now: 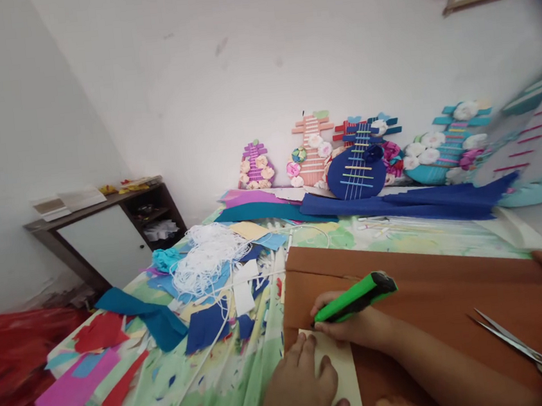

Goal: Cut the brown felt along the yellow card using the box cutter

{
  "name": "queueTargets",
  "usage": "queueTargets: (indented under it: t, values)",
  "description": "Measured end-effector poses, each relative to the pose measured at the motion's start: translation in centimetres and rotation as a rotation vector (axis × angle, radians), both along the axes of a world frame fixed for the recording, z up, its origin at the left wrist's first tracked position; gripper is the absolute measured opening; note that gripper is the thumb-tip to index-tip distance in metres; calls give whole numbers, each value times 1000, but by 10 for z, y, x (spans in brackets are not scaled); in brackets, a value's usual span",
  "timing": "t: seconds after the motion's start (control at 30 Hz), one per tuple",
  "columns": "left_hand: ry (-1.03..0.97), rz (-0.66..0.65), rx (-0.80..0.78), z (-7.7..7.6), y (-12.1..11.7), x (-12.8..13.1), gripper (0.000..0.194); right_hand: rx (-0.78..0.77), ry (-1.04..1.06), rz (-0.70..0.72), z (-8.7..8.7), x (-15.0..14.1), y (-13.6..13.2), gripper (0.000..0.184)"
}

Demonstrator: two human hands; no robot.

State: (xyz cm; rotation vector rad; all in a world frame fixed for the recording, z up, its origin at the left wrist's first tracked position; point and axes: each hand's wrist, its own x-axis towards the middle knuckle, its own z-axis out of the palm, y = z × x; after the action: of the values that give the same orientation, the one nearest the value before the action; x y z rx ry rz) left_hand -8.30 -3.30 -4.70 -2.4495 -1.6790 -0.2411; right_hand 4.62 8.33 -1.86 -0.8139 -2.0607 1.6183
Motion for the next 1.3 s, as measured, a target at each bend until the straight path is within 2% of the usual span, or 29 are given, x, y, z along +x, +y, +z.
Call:
queueTargets:
  t: [0.2, 0.4, 0.6, 0.8, 1.1, 1.3]
  values:
    - [-17, 7, -60, 6, -2, 1, 45, -5, 21, -40, -6, 2, 4, 18]
    - [-22, -8, -10, 2, -1, -1, 44, 209, 15, -28, -2, 1, 2, 10]
    - [-5, -31, 56, -2, 1, -2, 45, 230, 27, -22, 1, 4, 3, 14]
    - [12, -16, 41, 0, 0, 0, 45, 97, -5, 21, 7, 8, 4, 19]
    - [-7, 3, -19, 7, -1, 0, 48, 133, 55, -25, 2, 7, 5, 17]
    - [11, 12, -71, 10, -1, 1, 51, 4, 65, -9, 2, 9, 4, 17]
